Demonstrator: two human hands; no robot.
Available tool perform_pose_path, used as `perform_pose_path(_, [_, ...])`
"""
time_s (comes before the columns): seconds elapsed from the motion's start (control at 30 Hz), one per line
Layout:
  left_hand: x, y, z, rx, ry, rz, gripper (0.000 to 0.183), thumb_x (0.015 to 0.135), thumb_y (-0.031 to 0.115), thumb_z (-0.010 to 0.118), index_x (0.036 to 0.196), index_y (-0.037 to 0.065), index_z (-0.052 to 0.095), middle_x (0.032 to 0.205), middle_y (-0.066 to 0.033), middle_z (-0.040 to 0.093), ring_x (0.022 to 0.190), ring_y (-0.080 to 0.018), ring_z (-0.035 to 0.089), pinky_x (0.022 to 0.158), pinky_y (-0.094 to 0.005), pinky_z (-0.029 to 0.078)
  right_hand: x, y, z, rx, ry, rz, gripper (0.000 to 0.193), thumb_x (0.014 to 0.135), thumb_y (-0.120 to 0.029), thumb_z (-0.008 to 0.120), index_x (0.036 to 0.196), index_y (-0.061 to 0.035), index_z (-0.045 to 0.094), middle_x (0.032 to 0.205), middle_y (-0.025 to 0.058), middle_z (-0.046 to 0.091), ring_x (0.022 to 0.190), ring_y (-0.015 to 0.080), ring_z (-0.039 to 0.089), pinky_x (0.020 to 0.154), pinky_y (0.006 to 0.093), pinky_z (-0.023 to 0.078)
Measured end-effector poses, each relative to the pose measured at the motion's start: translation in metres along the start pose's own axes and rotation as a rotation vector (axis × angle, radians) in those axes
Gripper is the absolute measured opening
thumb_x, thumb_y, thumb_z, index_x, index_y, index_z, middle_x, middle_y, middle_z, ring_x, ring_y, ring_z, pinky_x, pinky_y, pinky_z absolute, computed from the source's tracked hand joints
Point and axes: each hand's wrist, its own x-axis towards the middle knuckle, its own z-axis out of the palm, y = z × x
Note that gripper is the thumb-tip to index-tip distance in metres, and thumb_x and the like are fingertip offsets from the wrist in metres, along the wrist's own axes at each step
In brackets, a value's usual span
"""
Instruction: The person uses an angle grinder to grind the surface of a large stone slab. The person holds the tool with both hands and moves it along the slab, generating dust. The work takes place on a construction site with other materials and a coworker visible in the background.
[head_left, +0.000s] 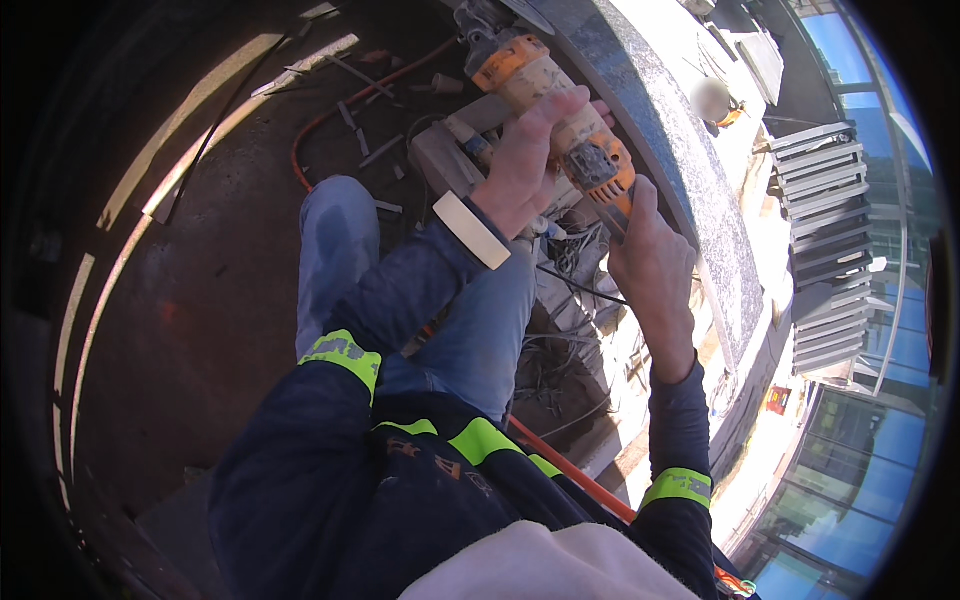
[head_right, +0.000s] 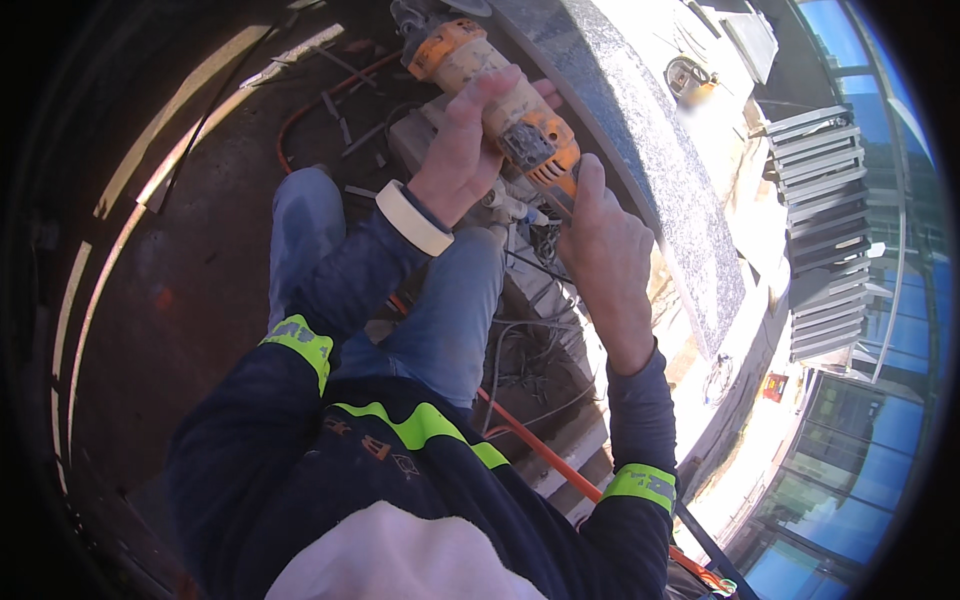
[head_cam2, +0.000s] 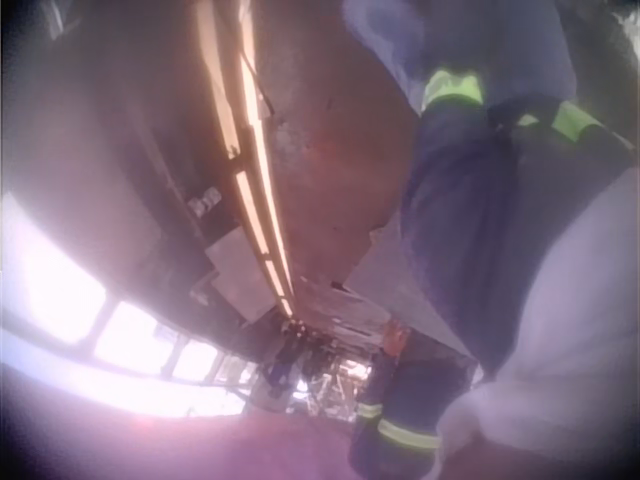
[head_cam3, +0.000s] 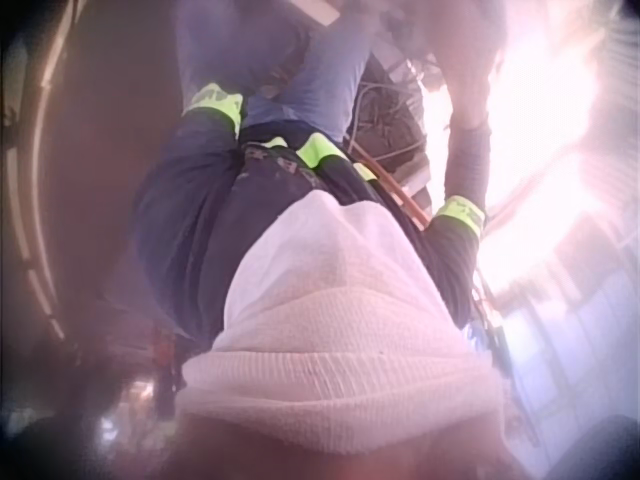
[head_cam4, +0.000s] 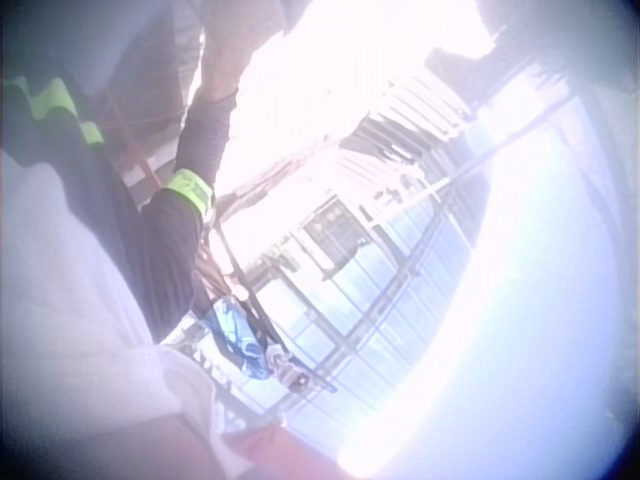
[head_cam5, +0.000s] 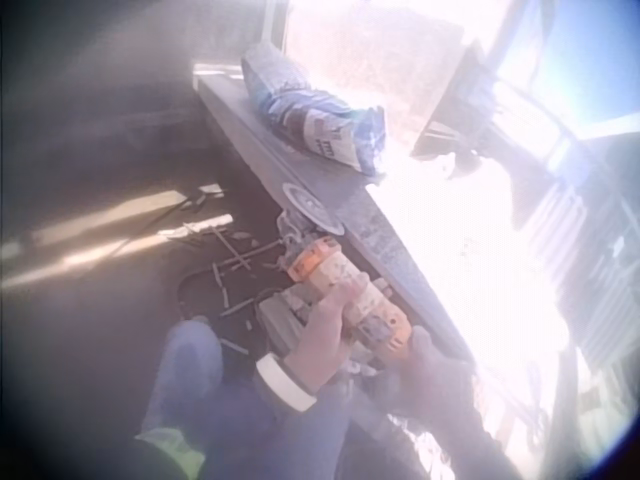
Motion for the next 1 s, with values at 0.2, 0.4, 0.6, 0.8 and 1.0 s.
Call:
perform_pose_path(0.2, [-0.001, -0.007, 0.000, -0.026, 0.009, -0.014, 0.043, 0.096, 0.030, 0.082, 0.124, 0.001, 0.065, 0.116, -0.0143, 0.074, 0.105, -0.0234, 0.077, 0.095, -0.0402, 0.065, -0.004, 0.004, -0.001, 0.010, 0.011, -0.002, 0.068, 0.089, -0.006, 0.075, 0.149, -0.0080, 0.044, 0.097, 0.0239, 0.078, 0.083, 0.0493, 0.076, 0.069, 0.0604, 0.057])
perform_pose_path(0.4, [0.012, 0.004, -0.012, 0.060, -0.064, -0.039, 0.058, 0.096, 0.035, 0.080, 0.136, 0.003, 0.053, 0.137, -0.0252, 0.068, 0.131, -0.0353, 0.069, 0.112, -0.0496, 0.059, 0.007, 0.000, 0.002, 0.020, 0.029, -0.026, 0.064, 0.089, -0.006, 0.074, 0.147, -0.0078, 0.046, 0.095, 0.0250, 0.077, 0.084, 0.0498, 0.075, 0.068, 0.0602, 0.056])
perform_pose_path(0.6, [0.027, 0.021, -0.014, 0.001, -0.015, 0.001, 0.042, 0.092, 0.030, 0.084, 0.120, 0.005, 0.065, 0.111, -0.0120, 0.074, 0.102, -0.0240, 0.077, 0.094, -0.0404, 0.064, 0.030, -0.014, 0.005, 0.031, 0.039, -0.035, 0.062, 0.090, -0.007, 0.072, 0.145, -0.0083, 0.046, 0.094, 0.0265, 0.076, 0.083, 0.0525, 0.074, 0.070, 0.0631, 0.055])
perform_pose_path(0.8, [0.048, 0.033, -0.020, -0.016, 0.037, 0.021, 0.037, 0.090, 0.028, 0.086, 0.115, 0.009, 0.065, 0.106, -0.0083, 0.074, 0.097, -0.0219, 0.076, 0.092, -0.0390, 0.063, 0.050, -0.025, 0.006, 0.014, 0.000, -0.013, 0.058, 0.090, -0.013, 0.072, 0.141, -0.0086, 0.045, 0.091, 0.0279, 0.076, 0.083, 0.0531, 0.074, 0.071, 0.0637, 0.055])
perform_pose_path(1.0, [0.063, 0.042, -0.029, 0.012, 0.050, 0.032, 0.035, 0.089, 0.027, 0.087, 0.112, 0.012, 0.065, 0.102, -0.0055, 0.072, 0.095, -0.0202, 0.076, 0.091, -0.0381, 0.062, 0.061, -0.034, 0.006, 0.029, 0.014, -0.022, 0.057, 0.088, -0.011, 0.072, 0.137, -0.0081, 0.045, 0.086, 0.0280, 0.075, 0.082, 0.0538, 0.074, 0.071, 0.0661, 0.054])
